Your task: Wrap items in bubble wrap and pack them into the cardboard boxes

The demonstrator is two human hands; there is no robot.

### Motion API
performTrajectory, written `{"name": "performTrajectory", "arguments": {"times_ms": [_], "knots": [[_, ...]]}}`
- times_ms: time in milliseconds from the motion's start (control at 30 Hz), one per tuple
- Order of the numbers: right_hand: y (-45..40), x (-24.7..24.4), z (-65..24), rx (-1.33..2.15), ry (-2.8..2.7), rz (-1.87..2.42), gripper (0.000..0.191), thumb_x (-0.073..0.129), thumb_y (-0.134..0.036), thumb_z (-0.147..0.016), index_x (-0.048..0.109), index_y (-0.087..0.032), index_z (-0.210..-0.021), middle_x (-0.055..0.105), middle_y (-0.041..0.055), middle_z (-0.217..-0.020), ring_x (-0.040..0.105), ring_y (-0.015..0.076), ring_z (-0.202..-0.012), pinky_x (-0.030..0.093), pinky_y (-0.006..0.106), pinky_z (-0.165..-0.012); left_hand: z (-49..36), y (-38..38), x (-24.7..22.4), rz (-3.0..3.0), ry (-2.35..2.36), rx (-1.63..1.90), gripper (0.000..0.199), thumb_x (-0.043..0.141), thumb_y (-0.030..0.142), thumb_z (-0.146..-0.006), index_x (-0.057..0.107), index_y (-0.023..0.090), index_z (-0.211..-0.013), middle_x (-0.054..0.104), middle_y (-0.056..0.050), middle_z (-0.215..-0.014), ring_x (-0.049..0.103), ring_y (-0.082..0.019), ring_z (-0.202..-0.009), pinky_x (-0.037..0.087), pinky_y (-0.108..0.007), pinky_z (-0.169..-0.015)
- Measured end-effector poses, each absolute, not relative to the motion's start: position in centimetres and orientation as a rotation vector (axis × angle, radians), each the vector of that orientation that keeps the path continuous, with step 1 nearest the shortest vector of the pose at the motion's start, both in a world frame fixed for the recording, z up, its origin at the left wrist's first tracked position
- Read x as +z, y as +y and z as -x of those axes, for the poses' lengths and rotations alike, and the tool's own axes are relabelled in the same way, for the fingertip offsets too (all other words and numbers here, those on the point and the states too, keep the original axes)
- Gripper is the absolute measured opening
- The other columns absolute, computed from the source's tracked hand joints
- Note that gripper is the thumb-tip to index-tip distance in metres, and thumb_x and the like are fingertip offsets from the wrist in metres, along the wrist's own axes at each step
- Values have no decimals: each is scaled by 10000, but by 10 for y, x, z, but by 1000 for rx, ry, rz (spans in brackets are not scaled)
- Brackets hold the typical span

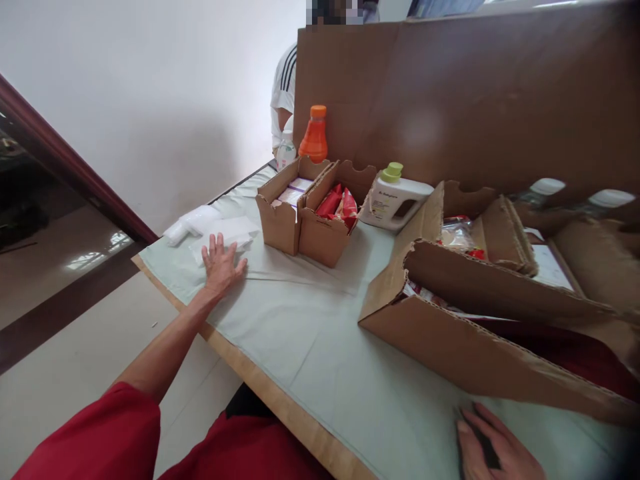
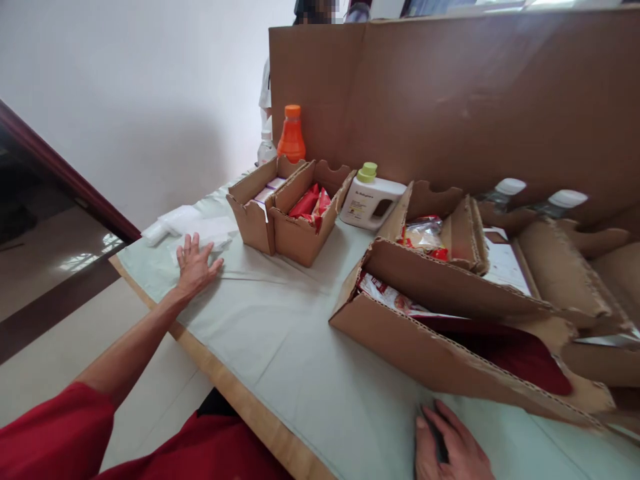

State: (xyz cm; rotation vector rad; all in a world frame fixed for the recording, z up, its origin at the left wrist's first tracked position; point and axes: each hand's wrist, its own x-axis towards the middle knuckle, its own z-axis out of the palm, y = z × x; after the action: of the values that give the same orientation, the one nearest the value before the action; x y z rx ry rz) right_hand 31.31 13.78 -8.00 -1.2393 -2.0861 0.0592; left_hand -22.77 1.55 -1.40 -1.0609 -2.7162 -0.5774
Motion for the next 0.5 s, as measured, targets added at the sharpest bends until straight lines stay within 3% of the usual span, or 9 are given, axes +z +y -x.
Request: {"name": "performTrajectory", "arguments": {"times_ms": [267,400,500], "knots": [[128,-71,-307,96,-2057,1313,360,517,-455,-943,746,-179,-917,751,150,-1107,697,309,-991,553,518,-908,245,16,-20,1115,-2628,-635,682,546,353,-886,438,-32,-1439,377,-325,-1577,186,-415,-1556,122,-610,-1240],[125,-70,-306,98,-2032,1347,347,513,-442,-948,751,-191,-932,752,136,-1121,692,294,-1010,541,504,-910,244,10,-18,1188,-2551,-525,476,498,363,-942,577,54,-1296,336,-227,-1627,182,-417,-1554,181,-601,-1225],[124,-71,-307,89,-2034,1314,343,512,-429,-959,752,-184,-948,752,135,-1123,694,286,-1009,540,486,-906,242,8,-18,1201,-2526,-493,433,464,363,-983,575,69,-1281,243,-167,-1675,163,-412,-1556,182,-597,-1224]]}}
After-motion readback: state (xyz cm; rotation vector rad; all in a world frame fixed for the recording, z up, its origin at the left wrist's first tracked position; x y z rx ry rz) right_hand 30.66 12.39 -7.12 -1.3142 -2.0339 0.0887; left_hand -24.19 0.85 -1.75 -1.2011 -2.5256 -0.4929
